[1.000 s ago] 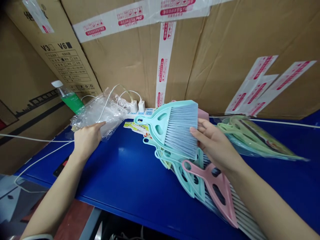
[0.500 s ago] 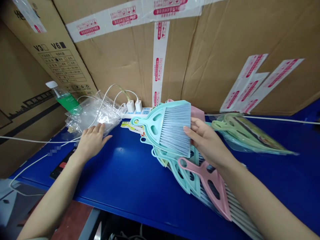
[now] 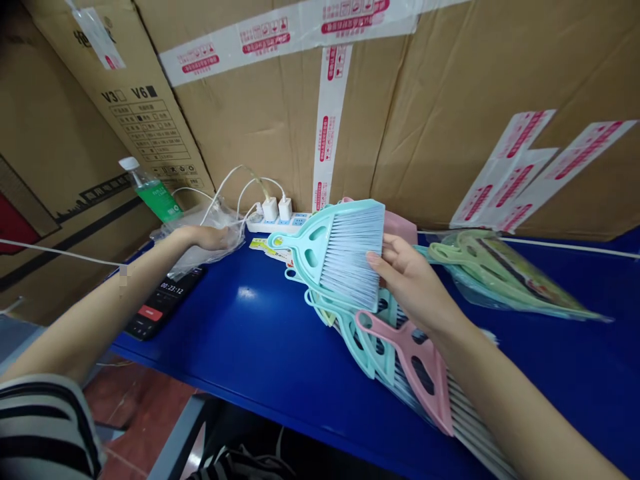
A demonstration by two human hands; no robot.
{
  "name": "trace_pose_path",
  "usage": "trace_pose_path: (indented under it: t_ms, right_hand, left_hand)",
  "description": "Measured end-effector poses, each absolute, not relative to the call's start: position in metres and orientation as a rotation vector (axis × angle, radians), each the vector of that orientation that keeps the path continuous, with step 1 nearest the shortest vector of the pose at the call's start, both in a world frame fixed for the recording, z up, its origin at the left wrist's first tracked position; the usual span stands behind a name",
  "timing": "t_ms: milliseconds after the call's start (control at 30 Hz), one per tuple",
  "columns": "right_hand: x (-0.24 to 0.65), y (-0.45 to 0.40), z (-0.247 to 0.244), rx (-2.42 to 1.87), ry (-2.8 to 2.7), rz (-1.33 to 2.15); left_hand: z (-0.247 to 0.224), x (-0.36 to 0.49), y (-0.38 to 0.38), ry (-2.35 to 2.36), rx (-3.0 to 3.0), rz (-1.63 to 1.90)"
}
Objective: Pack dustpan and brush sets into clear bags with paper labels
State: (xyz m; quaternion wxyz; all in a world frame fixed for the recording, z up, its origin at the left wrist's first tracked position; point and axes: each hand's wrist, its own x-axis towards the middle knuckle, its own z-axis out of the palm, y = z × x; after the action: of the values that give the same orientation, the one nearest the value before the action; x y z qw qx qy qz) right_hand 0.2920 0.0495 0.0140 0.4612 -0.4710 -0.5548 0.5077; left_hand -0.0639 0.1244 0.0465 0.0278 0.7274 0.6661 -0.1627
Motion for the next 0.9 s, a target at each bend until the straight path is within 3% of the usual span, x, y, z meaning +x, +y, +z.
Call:
trace_pose_path:
  t_ms: [233,900]
  right_hand:
    - [0.29,0.05,0.015,-1.17,-1.345,1.239]
    - [0.283,0.045,0.019,-1.186,-1.333,1.268]
  left_hand:
    - [0.049,-0.079,0.128,1.893,2.183,-0.722]
    - [0.029,-0.099,0.106,2.079,2.309,-0.573]
